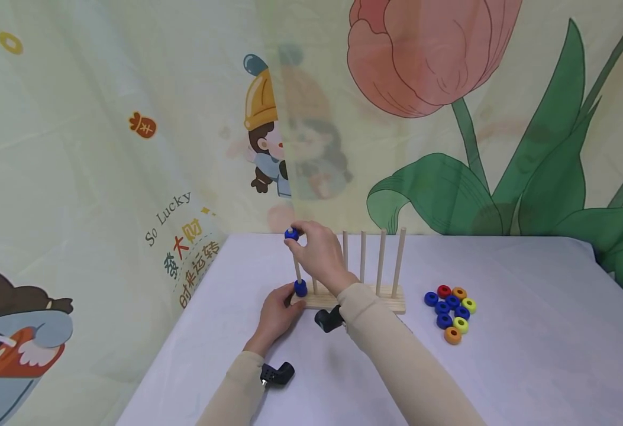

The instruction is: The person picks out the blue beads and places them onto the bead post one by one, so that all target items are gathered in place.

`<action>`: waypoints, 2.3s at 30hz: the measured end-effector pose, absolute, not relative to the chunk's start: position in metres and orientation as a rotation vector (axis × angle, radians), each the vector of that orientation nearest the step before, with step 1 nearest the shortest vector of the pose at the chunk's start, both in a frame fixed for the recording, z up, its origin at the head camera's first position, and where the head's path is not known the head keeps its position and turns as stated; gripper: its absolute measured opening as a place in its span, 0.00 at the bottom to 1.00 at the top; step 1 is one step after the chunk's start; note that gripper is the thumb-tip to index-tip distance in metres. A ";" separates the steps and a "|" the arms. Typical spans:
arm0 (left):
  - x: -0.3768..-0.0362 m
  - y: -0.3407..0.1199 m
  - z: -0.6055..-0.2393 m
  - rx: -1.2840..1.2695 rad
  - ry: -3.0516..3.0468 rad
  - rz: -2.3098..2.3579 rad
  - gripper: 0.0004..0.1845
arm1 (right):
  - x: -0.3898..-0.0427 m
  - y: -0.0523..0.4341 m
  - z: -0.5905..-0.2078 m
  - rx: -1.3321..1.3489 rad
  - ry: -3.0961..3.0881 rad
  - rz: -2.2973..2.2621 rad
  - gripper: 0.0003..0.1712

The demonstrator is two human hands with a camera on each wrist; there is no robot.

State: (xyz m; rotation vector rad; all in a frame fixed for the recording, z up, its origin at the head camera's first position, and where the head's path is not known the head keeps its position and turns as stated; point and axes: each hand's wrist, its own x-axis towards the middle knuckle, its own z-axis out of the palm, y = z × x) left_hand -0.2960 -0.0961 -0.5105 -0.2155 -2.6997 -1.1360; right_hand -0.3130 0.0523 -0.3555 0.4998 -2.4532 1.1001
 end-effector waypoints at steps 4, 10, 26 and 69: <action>-0.297 -0.096 -0.511 -0.217 -2.705 -1.133 0.29 | -0.312 0.053 -0.356 0.485 -2.459 1.133 0.22; -0.297 -0.096 -0.510 -0.227 -2.697 -1.145 0.29 | -0.309 0.053 -0.356 0.470 -2.424 1.174 0.22; -0.297 -0.095 -0.512 -0.243 -2.680 -1.092 0.28 | -0.285 0.070 -0.370 0.515 -2.037 1.346 0.05; -0.295 -0.097 -0.510 -0.310 -2.653 -1.088 0.27 | -0.217 0.151 -0.482 0.101 -2.512 1.220 0.08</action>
